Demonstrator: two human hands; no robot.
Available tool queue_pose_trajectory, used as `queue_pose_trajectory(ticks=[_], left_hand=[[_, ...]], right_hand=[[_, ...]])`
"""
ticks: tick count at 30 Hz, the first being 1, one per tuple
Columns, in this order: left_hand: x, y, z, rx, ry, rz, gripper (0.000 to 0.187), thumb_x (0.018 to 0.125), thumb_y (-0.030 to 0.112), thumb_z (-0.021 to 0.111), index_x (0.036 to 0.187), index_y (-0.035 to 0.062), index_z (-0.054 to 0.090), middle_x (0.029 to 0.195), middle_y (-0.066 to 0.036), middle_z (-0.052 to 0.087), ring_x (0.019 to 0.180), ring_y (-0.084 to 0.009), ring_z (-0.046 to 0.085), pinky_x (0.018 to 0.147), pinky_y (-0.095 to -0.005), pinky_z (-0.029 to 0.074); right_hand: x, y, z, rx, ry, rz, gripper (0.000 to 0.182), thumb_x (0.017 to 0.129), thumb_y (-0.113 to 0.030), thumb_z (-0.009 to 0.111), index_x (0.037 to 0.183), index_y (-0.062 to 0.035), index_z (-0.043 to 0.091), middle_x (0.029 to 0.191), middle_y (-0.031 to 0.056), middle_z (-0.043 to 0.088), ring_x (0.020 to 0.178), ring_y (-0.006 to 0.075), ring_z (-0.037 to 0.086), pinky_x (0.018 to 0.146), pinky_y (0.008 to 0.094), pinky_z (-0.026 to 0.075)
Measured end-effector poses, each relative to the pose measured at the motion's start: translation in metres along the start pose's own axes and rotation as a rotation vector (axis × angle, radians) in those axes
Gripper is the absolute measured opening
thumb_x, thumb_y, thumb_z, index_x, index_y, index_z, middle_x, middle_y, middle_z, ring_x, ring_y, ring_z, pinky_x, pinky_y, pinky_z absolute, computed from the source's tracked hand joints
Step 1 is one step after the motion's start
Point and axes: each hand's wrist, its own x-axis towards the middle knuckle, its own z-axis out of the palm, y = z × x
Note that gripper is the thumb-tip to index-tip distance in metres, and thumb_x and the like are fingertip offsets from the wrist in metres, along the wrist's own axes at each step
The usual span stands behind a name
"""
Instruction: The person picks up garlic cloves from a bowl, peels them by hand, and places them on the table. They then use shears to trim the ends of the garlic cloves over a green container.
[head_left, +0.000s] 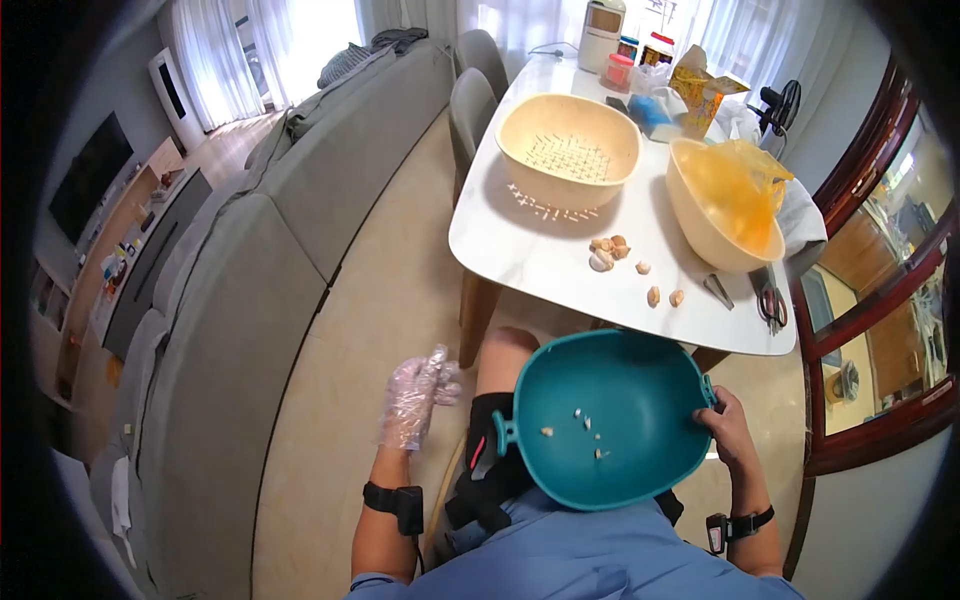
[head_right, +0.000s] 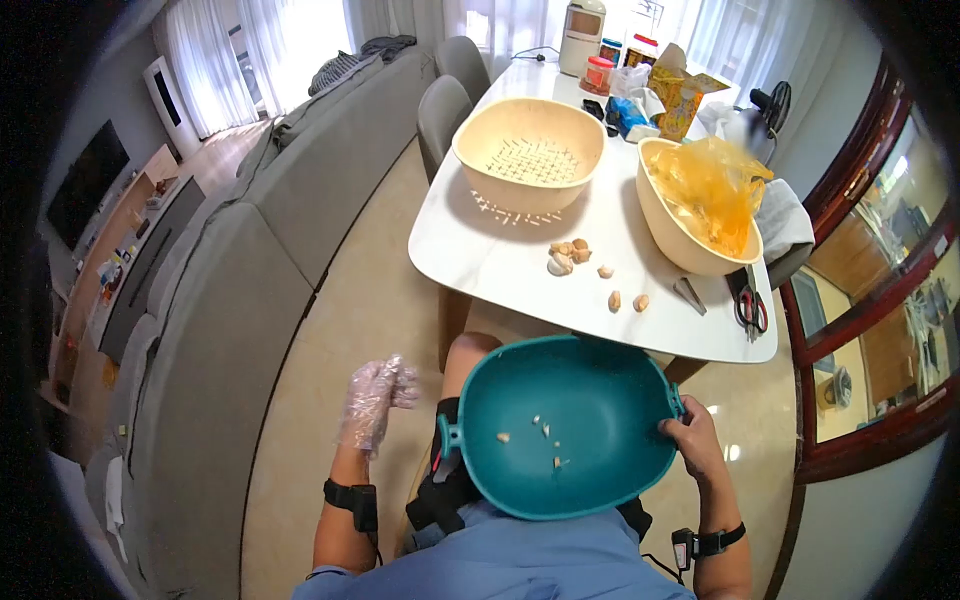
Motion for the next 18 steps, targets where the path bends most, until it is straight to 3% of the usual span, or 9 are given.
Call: queue_pose_trajectory(ticks=[6, 7, 10, 14, 16, 18], left_hand=[[0.034, 0.067, -0.020, 0.125, 0.186, 0.152, 0.034, 0.102, 0.035, 0.070, 0.092, 0.0030, 0.063, 0.082, -0.010, 0.070, 0.058, -0.0145, 0.062, 0.053, -0.0289, 0.053], [0.044, 0.082, -0.021, 0.180, 0.184, 0.157, 0.034, 0.102, 0.035, 0.070, 0.092, 0.0032, 0.063, 0.081, -0.009, 0.069, 0.059, -0.0141, 0.062, 0.053, -0.0284, 0.052], [0.083, 0.121, -0.014, 0.287, 0.190, 0.167, 0.036, 0.101, 0.037, 0.071, 0.094, 0.0030, 0.063, 0.081, -0.008, 0.068, 0.060, -0.0129, 0.062, 0.054, -0.0278, 0.051], [0.145, 0.163, 0.014, 0.533, 0.137, 0.216, 0.049, 0.097, 0.051, 0.071, 0.102, 0.0022, 0.064, 0.088, -0.007, 0.069, 0.070, -0.0151, 0.066, 0.065, -0.0307, 0.056], [0.188, 0.178, 0.028, 0.623, 0.022, 0.141, 0.057, 0.096, 0.053, 0.071, 0.115, -0.0008, 0.064, 0.099, -0.009, 0.070, 0.079, -0.0144, 0.067, 0.071, -0.0313, 0.057], [0.231, 0.185, 0.045, 0.768, 0.079, 0.187, 0.067, 0.094, 0.057, 0.071, 0.124, -0.0030, 0.061, 0.105, -0.011, 0.069, 0.083, -0.0147, 0.066, 0.073, -0.0318, 0.057]], right_hand=[[0.017, -0.015, 0.012, -0.064, -0.131, 0.068, 0.031, 0.078, -0.006, 0.072, 0.107, -0.0025, 0.064, 0.083, -0.0012, 0.060, 0.069, 0.0083, 0.054, 0.064, 0.0235, 0.045], [0.011, -0.050, 0.031, -0.057, -0.137, 0.067, 0.031, 0.078, -0.006, 0.072, 0.107, -0.0025, 0.064, 0.083, -0.0012, 0.060, 0.069, 0.0083, 0.054, 0.064, 0.0235, 0.045], [0.035, -0.009, 0.010, -0.051, -0.107, 0.106, 0.030, 0.078, -0.005, 0.072, 0.107, -0.0017, 0.064, 0.086, 0.0017, 0.063, 0.071, 0.0105, 0.058, 0.063, 0.0262, 0.049], [0.040, -0.003, -0.005, -0.098, -0.066, 0.144, 0.027, 0.081, -0.003, 0.070, 0.106, 0.0009, 0.062, 0.090, 0.0057, 0.066, 0.074, 0.0139, 0.062, 0.065, 0.0317, 0.054], [0.035, -0.011, -0.002, -0.070, -0.034, 0.185, 0.026, 0.081, -0.004, 0.069, 0.105, 0.0016, 0.062, 0.093, 0.0067, 0.066, 0.078, 0.0148, 0.062, 0.068, 0.0313, 0.054], [0.037, 0.008, -0.004, -0.078, -0.040, 0.146, 0.024, 0.081, -0.003, 0.069, 0.104, 0.0021, 0.061, 0.095, 0.0075, 0.066, 0.084, 0.0155, 0.062, 0.072, 0.0314, 0.055]])
